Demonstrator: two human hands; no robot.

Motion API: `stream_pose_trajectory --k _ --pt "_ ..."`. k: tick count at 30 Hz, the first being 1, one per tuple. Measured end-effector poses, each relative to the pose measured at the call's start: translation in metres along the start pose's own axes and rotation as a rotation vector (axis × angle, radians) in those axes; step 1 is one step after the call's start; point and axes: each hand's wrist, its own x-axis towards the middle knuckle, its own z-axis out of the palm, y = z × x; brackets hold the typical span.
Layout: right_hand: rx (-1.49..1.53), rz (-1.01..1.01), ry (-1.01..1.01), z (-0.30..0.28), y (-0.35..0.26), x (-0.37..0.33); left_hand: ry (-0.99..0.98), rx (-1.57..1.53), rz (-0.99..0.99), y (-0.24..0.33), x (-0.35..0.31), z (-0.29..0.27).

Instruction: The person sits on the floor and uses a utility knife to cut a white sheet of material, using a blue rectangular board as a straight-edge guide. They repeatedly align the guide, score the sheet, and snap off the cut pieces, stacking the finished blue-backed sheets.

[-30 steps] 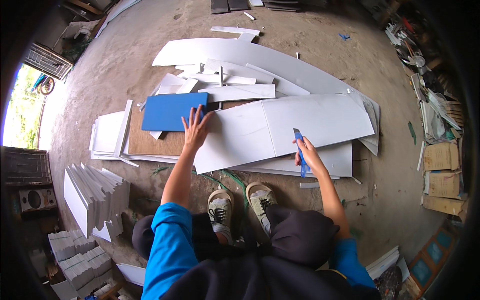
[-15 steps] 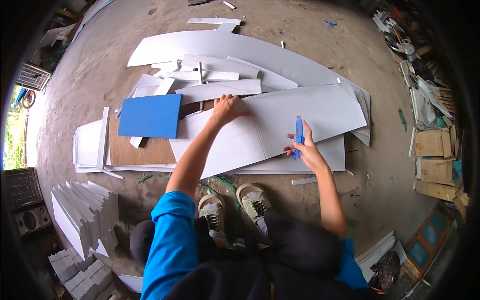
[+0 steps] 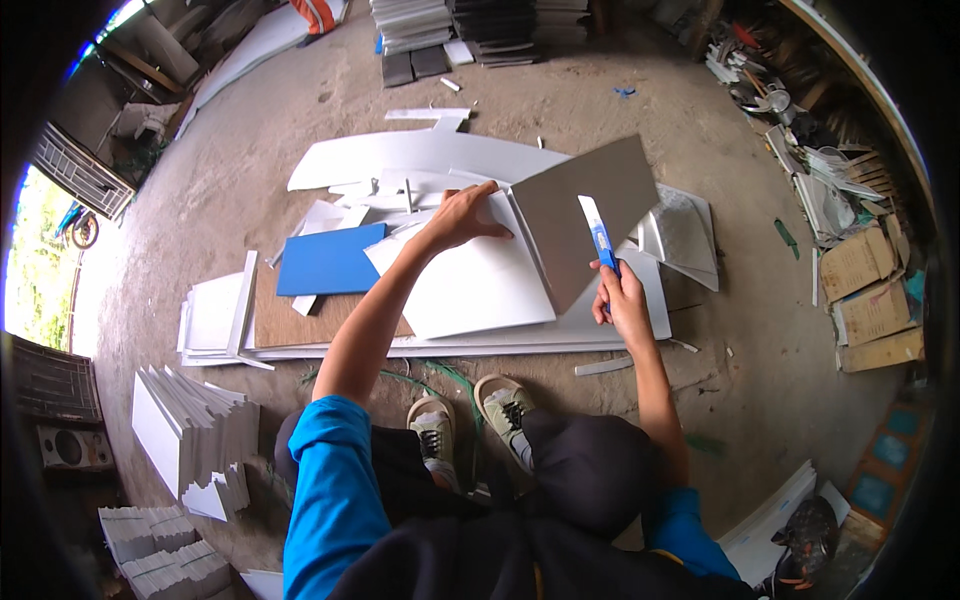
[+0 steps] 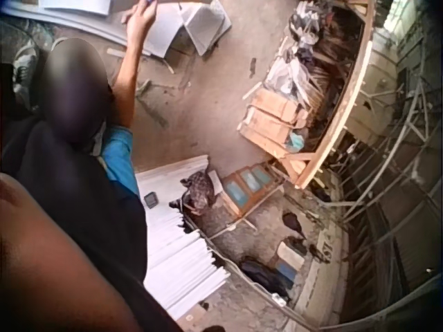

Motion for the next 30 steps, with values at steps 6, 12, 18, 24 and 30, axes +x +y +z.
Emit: stream_pose_trajectory --k 6,12,18,24,30 --pt "-0.268 -0.172 0.116 0.004 -0.008 -0.015 0.227 0.293 0.268 0.047 0.008 -0.021" --pt "-0.307 -0.129 0.137 0.014 0.012 -0.025 0.136 0.5 0.29 0.04 -0.007 0.001" --pt "-0.299 -0.078 0.09 0.019 0.047 -0.025 0.077 0.65 0.4 0.033 -0.023 0.029" --pt "-0.365 -0.124 0.134 0.027 0.057 -0.025 0.042 0.684 0.45 0.026 -0.035 0.031" --pt "-0.63 -0.267 0.14 0.035 0.068 -0.024 0.143 0.634 0.335 0.029 -0.038 0.036"
